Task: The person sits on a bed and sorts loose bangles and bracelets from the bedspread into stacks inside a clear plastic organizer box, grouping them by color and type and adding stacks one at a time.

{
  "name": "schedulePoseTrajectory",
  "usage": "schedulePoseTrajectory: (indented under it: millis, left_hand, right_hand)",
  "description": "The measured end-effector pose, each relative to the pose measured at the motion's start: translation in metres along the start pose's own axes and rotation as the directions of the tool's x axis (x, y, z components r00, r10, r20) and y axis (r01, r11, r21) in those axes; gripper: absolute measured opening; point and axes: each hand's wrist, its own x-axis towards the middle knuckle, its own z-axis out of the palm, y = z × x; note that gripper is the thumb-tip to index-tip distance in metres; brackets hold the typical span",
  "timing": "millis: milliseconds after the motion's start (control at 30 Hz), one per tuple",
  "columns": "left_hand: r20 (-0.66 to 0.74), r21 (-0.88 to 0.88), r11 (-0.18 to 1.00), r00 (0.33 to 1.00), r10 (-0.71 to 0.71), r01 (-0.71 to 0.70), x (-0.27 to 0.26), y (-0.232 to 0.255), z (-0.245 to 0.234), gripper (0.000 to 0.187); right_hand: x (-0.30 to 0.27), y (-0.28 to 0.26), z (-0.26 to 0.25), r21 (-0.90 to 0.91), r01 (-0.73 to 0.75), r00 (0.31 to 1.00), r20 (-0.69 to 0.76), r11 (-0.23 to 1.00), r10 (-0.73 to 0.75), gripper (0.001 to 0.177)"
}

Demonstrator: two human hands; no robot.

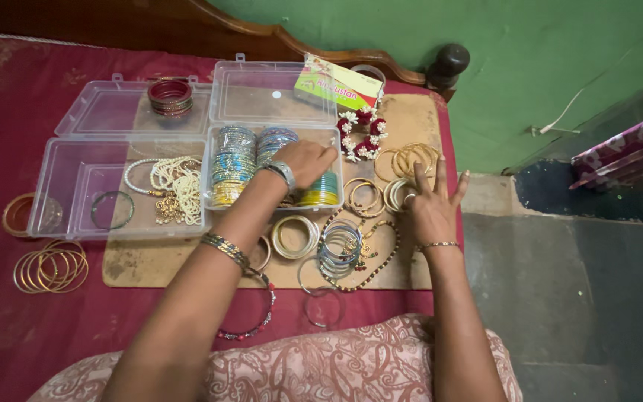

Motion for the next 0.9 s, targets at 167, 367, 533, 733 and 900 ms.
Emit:
schedulePoseTrajectory:
  millis: [167,367,533,733,900]
  left_hand:
    - [-0.134,-0.008,0.991,0.983,0.129,-0.131,-0.025,0.004,-0.017,0.054]
    - [-0.298,-0.12,0.964,0.935,0.191,-0.236,-0.045,0.02,-0.018,0.046]
    - [-0.373,-0.037,0.873,0.817,0.439,-0.486,-0.053,0.055,0.015,0.062]
    - [-0.287,-0.137,0.871,0.86,0.421,-0.472,-0.066,0.115,0.055,0.113]
    - [-0.646,-0.302,0.72,0.69,0.327,-0.625,-0.067,0.135,0.07,0.111]
  right_hand:
    - [0.001,0.008,-0.008,0.172,0.013,1.0,0.001,0.985,-0.014,0.018]
    - [0.0,0.023,-0.009,0.407,-0.057,0.998,0.01,0.912,0.058,0.031]
    - [-0.002,0.04,-0.02,0.698,-0.115,0.991,0.035,0.707,0.126,0.021]
    - [-0.002,0.042,-0.046,0.99,-0.121,0.99,0.113,0.079,0.089,0.01]
    - [-0.001,0.032,-0.049,0.952,-0.237,0.964,0.255,-0.193,0.079,0.009]
